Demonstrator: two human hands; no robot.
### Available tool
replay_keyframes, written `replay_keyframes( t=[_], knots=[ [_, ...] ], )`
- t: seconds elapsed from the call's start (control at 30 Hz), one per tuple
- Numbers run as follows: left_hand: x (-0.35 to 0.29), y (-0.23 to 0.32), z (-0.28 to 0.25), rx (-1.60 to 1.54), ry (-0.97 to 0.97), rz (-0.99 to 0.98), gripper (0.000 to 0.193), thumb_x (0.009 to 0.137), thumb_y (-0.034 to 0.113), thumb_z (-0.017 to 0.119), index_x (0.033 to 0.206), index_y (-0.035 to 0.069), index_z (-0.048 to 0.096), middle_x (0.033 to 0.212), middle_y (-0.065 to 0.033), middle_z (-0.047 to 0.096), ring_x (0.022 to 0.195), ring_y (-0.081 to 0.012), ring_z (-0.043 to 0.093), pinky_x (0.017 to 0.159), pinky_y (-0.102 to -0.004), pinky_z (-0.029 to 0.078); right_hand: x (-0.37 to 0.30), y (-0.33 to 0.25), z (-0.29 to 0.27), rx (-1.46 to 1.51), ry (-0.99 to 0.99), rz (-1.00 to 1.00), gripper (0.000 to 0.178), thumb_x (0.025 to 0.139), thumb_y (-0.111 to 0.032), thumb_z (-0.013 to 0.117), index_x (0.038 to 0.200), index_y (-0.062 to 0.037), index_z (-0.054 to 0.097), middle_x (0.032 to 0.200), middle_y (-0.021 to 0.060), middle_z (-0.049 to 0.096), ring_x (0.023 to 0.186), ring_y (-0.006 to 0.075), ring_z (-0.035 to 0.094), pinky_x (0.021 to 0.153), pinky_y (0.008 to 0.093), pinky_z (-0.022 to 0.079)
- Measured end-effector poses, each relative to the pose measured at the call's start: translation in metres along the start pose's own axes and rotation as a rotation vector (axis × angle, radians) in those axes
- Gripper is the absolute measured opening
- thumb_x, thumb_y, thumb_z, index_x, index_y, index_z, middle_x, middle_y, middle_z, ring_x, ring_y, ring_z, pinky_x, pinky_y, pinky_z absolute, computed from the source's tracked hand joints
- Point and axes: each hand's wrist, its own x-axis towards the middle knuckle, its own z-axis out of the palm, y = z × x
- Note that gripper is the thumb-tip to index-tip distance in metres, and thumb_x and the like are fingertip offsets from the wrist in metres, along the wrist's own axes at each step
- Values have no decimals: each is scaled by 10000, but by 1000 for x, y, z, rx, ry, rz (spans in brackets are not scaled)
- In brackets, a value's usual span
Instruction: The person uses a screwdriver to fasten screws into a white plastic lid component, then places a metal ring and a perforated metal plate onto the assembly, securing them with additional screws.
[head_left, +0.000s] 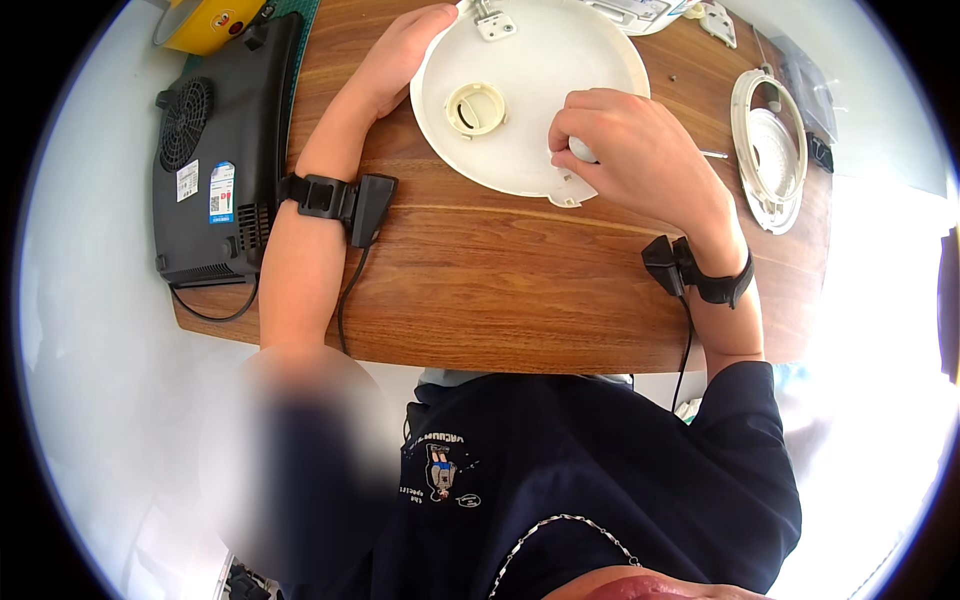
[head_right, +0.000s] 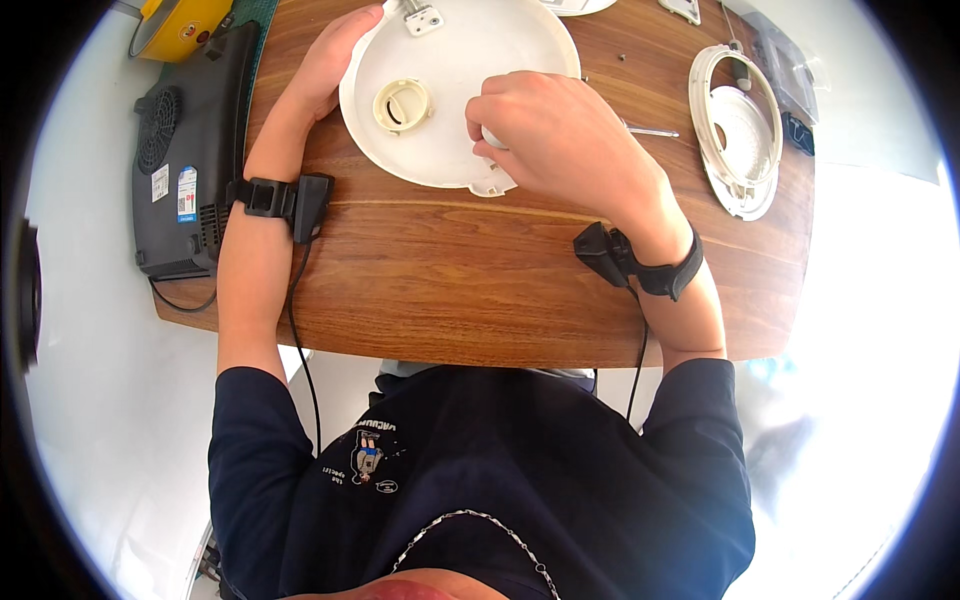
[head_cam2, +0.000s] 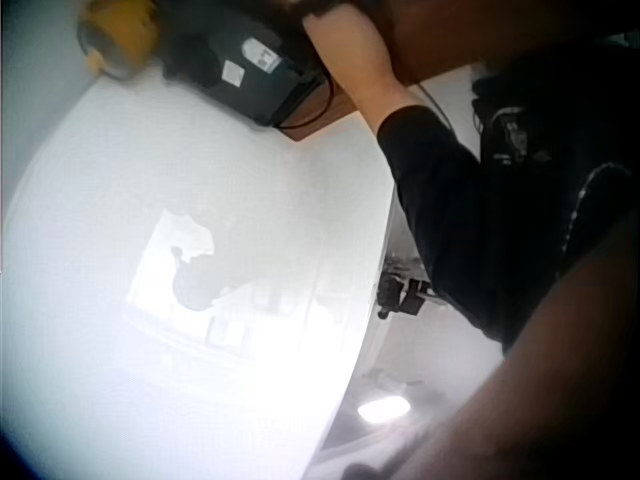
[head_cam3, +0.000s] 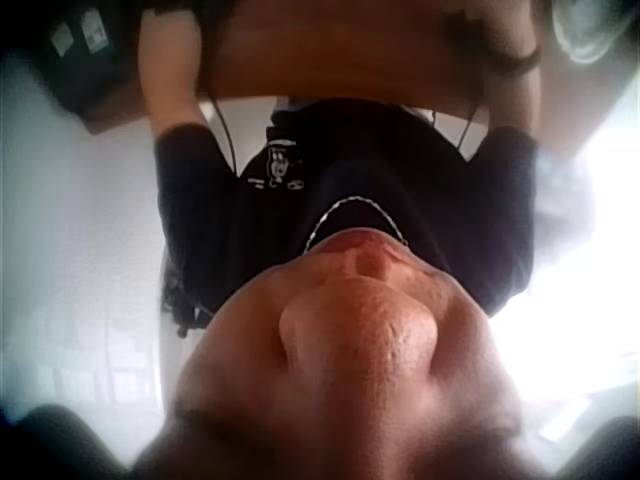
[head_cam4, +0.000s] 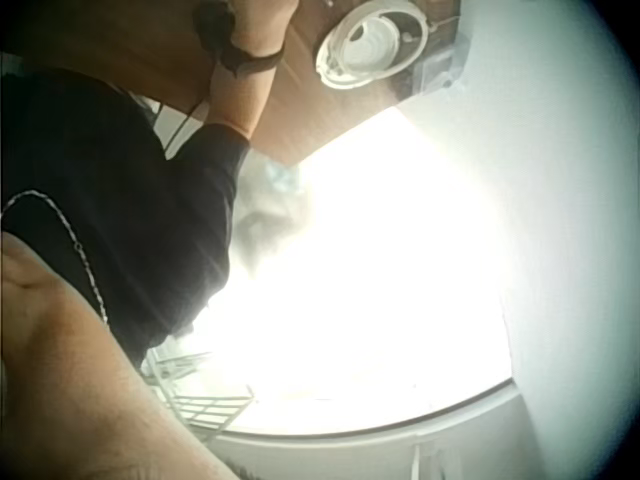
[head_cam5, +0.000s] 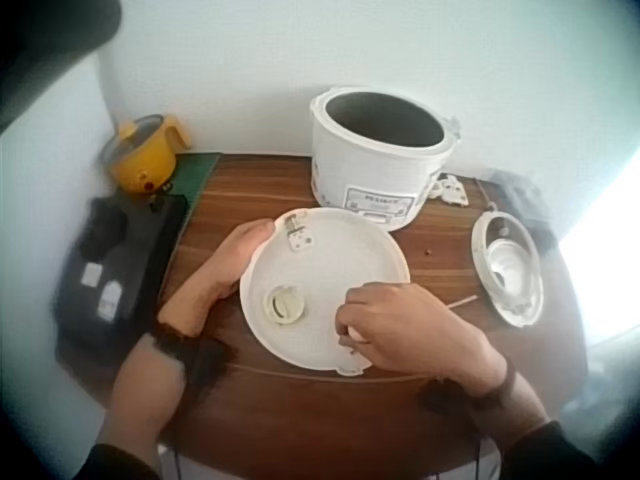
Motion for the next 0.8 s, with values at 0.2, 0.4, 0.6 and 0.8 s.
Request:
replay_keyframes(
  t=[0.2,0.4,0.6,0.8],
  knots=[
    [1,-5,-1,-33,-11,18,408,1094,356,474,1180,15,682,1071,-36,709,934,-137,650,846,-306,521,0,-2,1,-4,-13,34,118,882,-155,737,880,-72,654,873,59,657,794,295,633,694,413,512],
    [0,-2,2,-49,-30,24,415,1098,337,462,1216,0,674,1109,-56,715,968,-140,659,860,-311,524,1,-2,6,25,6,107,116,873,-151,748,881,-76,660,855,68,656,796,292,643,696,408,512],
    [1,-2,1,-33,-13,29,411,1098,339,459,1200,5,676,1098,-58,714,961,-143,658,863,-311,521,0,-6,5,52,33,148,127,865,-139,754,874,-66,651,885,56,625,767,276,613,696,399,488],
    [3,-7,-3,-35,-10,27,401,1098,347,460,1177,18,675,1082,-48,707,950,-142,649,859,-313,519,1,-5,5,77,9,157,108,871,-133,745,856,-58,668,902,51,636,758,278,620,697,400,496]
  ],
)
